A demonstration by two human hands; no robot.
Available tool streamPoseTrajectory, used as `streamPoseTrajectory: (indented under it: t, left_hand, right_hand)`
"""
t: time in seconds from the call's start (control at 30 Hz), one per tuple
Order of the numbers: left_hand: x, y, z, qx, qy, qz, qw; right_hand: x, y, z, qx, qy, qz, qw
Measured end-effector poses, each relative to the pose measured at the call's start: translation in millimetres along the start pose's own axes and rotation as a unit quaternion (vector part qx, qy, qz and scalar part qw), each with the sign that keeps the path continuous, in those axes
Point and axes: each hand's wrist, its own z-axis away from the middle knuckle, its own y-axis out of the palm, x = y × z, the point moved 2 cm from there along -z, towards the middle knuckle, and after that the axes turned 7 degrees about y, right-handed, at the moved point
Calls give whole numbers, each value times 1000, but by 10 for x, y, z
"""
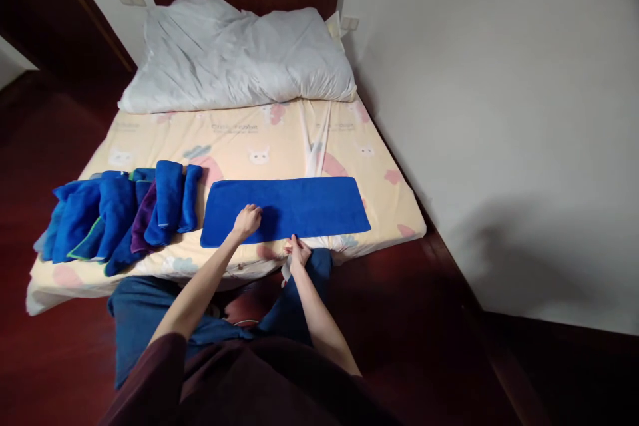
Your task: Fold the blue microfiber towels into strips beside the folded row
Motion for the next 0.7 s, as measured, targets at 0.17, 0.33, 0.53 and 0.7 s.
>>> streamPoseTrajectory:
  t: [0.17, 0.33, 0.53, 0.7]
  left_hand:
    - [-233, -278, -1401, 49, 33, 25, 998]
    - [-337, -134, -2143, 99, 23, 41, 994]
    - [-325, 76, -2343, 94, -1, 68, 993]
    - [-337, 105, -2437, 89, -40, 89, 991]
  right_hand:
    - [-23, -86, -77, 31, -16, 42, 999]
    - [-43, -131, -77, 51, -37, 62, 996]
    - [-32, -122, -26, 44, -51, 86, 994]
    - [-42, -79, 28, 12, -77, 128, 989]
